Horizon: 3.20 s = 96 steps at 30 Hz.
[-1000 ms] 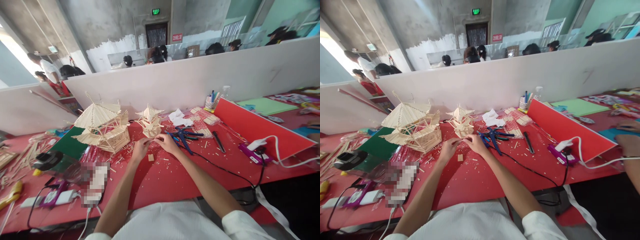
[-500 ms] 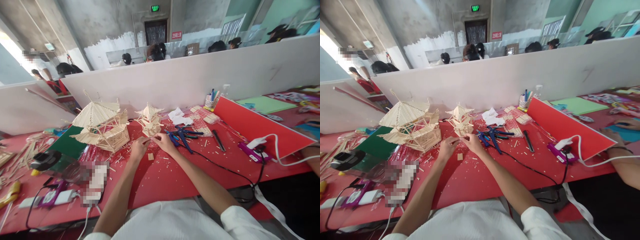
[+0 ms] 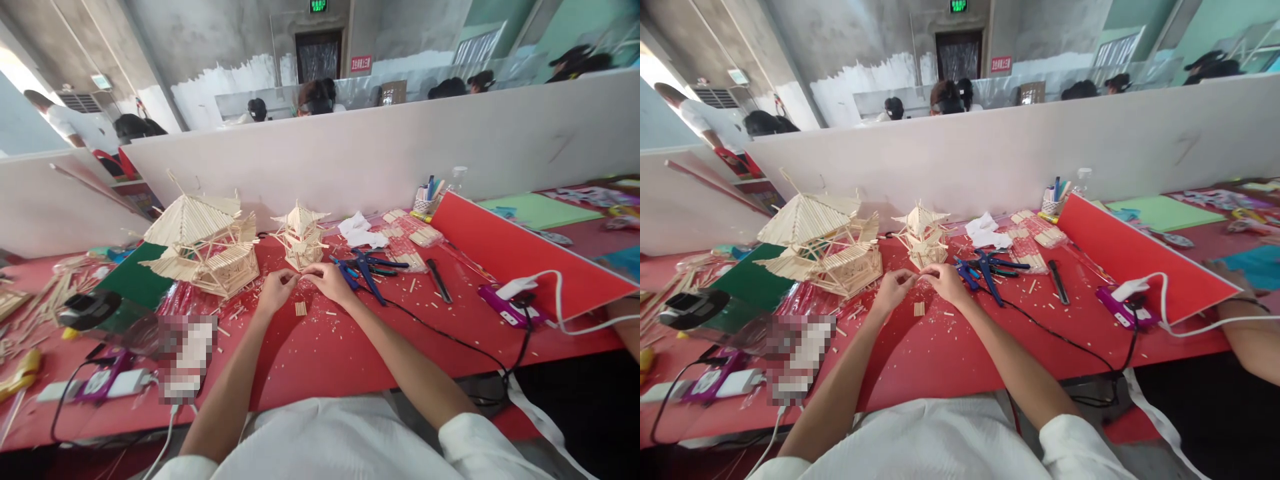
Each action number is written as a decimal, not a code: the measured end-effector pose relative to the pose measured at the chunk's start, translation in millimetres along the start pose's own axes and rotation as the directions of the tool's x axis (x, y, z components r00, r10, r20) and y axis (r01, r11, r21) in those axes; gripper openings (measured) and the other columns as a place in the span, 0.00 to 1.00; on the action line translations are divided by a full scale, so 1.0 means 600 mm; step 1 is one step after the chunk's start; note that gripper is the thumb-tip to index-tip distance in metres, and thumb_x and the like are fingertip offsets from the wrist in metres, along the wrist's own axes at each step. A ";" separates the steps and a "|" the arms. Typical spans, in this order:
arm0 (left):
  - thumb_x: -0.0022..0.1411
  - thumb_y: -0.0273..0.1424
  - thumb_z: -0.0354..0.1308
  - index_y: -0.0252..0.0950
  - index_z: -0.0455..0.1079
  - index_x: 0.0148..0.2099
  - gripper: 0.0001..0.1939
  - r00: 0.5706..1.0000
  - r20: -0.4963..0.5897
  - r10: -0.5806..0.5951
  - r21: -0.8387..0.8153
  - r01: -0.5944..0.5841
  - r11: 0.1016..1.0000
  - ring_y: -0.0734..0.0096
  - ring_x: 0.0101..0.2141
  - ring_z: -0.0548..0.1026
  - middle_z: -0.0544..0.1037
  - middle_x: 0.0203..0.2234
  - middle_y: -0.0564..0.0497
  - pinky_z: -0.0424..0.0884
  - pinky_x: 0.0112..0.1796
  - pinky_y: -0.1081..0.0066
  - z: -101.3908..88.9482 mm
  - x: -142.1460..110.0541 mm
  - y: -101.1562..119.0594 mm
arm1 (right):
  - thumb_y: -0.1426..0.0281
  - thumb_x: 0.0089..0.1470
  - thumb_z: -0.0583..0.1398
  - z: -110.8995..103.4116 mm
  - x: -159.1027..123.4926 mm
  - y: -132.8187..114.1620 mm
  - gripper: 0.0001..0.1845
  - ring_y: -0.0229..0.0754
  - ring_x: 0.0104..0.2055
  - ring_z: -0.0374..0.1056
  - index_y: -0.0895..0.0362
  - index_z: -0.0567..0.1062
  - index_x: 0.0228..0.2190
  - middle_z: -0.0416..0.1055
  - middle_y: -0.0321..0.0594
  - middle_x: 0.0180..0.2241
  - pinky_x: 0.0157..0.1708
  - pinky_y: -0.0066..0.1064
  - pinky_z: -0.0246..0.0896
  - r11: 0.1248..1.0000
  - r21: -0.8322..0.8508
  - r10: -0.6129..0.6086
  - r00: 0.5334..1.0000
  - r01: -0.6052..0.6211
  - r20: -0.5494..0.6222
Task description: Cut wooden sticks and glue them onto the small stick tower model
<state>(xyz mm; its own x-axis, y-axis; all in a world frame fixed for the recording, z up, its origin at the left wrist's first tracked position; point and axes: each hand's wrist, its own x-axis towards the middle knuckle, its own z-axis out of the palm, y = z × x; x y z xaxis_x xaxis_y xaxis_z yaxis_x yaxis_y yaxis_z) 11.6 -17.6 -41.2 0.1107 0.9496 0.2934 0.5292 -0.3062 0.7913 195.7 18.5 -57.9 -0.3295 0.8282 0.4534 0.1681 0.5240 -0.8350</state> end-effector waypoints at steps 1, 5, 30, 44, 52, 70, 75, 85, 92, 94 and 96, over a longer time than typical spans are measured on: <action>0.63 0.39 0.56 0.32 0.76 0.32 0.16 1.000 -0.001 -0.006 -0.003 0.006 1.000 0.72 0.26 0.70 0.77 0.23 0.52 0.63 0.30 0.74 0.000 0.001 -0.001 | 0.72 0.54 0.64 0.001 0.000 0.002 0.05 0.46 0.39 0.78 0.57 0.80 0.35 0.82 0.43 0.36 0.42 0.34 0.69 1.000 0.022 0.009 1.000 -0.009 0.001; 0.63 0.40 0.55 0.33 0.74 0.32 0.15 0.999 -0.028 -0.019 0.037 0.020 0.999 0.73 0.25 0.68 0.75 0.23 0.53 0.62 0.29 0.74 -0.004 0.004 -0.003 | 0.71 0.54 0.64 0.001 0.001 0.005 0.06 0.45 0.38 0.77 0.56 0.78 0.36 0.81 0.43 0.36 0.41 0.34 0.69 0.998 0.066 0.023 1.000 -0.024 0.003; 0.71 0.36 0.47 0.39 0.71 0.55 0.17 0.973 -0.029 -0.228 0.841 0.148 0.521 0.54 0.40 0.80 0.82 0.38 0.41 0.69 0.39 0.65 -0.091 -0.021 0.022 | 0.68 0.62 0.58 -0.048 -0.014 -0.037 0.09 0.39 0.29 0.70 0.56 0.78 0.35 0.77 0.38 0.28 0.31 0.27 0.55 0.942 -0.334 0.081 0.937 0.039 0.339; 0.69 0.28 0.49 0.39 0.74 0.50 0.14 0.930 0.362 0.070 0.540 -0.270 0.797 0.60 0.43 0.79 0.81 0.44 0.45 0.71 0.43 0.68 -0.045 -0.017 0.006 | 0.76 0.59 0.58 -0.051 -0.013 -0.030 0.12 0.41 0.37 0.75 0.56 0.77 0.44 0.79 0.42 0.39 0.40 0.31 0.65 0.975 -0.222 0.056 0.943 0.019 0.328; 0.66 0.34 0.56 0.37 0.75 0.50 0.13 0.963 0.226 0.146 0.228 -0.198 0.953 0.65 0.38 0.78 0.82 0.42 0.46 0.72 0.42 0.68 -0.001 -0.018 0.016 | 0.66 0.53 0.65 -0.054 -0.002 -0.035 0.06 0.45 0.42 0.76 0.56 0.77 0.32 0.80 0.41 0.35 0.46 0.36 0.68 0.988 0.125 0.068 0.986 -0.087 0.153; 0.68 0.35 0.56 0.38 0.79 0.46 0.12 0.980 -0.107 0.168 0.144 -0.152 0.978 0.67 0.37 0.79 0.83 0.39 0.47 0.72 0.41 0.71 0.009 -0.020 0.025 | 0.62 0.52 0.67 -0.044 -0.004 -0.033 0.11 0.41 0.32 0.73 0.58 0.79 0.32 0.78 0.40 0.31 0.33 0.29 0.65 0.986 0.085 0.131 0.981 -0.144 0.147; 0.68 0.31 0.52 0.37 0.77 0.44 0.11 0.978 -0.071 0.197 0.298 -0.168 0.940 0.70 0.34 0.77 0.81 0.37 0.47 0.70 0.38 0.72 0.008 -0.022 0.023 | 0.63 0.51 0.67 -0.034 -0.008 -0.031 0.11 0.41 0.32 0.73 0.58 0.79 0.33 0.79 0.40 0.31 0.33 0.29 0.65 0.990 0.053 0.123 0.984 -0.131 0.132; 0.64 0.27 0.53 0.37 0.75 0.39 0.09 0.987 0.059 0.149 0.584 -0.155 0.796 0.66 0.33 0.75 0.80 0.34 0.47 0.64 0.34 0.71 0.002 -0.021 0.011 | 0.69 0.56 0.64 -0.022 -0.014 -0.031 0.05 0.42 0.33 0.75 0.56 0.81 0.32 0.81 0.40 0.31 0.35 0.30 0.64 0.985 -0.171 0.008 0.988 0.018 0.154; 0.62 0.25 0.54 0.37 0.75 0.38 0.08 0.995 0.050 0.085 0.464 -0.099 0.880 0.68 0.32 0.75 0.80 0.33 0.49 0.65 0.34 0.72 -0.006 -0.017 0.018 | 0.72 0.55 0.65 -0.026 -0.010 -0.027 0.03 0.43 0.35 0.75 0.56 0.81 0.32 0.81 0.41 0.33 0.37 0.31 0.65 0.987 -0.160 -0.006 0.993 0.025 0.115; 0.62 0.26 0.54 0.37 0.75 0.39 0.08 0.997 0.009 0.078 0.442 -0.073 0.894 0.67 0.33 0.76 0.81 0.34 0.49 0.66 0.35 0.72 -0.009 -0.015 0.014 | 0.71 0.55 0.65 -0.030 -0.009 -0.028 0.02 0.43 0.34 0.75 0.56 0.81 0.31 0.81 0.41 0.32 0.36 0.31 0.65 0.988 -0.151 0.010 0.994 0.006 0.105; 0.62 0.26 0.54 0.37 0.76 0.40 0.09 0.996 -0.024 0.088 0.427 -0.070 0.902 0.67 0.34 0.77 0.81 0.35 0.49 0.67 0.37 0.71 -0.011 -0.014 0.010 | 0.71 0.55 0.65 -0.032 -0.009 -0.029 0.02 0.43 0.34 0.75 0.55 0.81 0.31 0.81 0.41 0.32 0.36 0.31 0.65 0.988 -0.153 0.018 0.995 -0.003 0.099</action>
<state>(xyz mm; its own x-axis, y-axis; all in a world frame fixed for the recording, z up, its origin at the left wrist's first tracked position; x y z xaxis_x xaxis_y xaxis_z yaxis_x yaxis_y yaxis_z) 8.5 -28.0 -35.3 0.1369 0.9169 0.3750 0.8284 -0.3135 0.4642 212.4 9.0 -40.0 -0.4167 0.8138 0.4051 0.3091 0.5459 -0.7787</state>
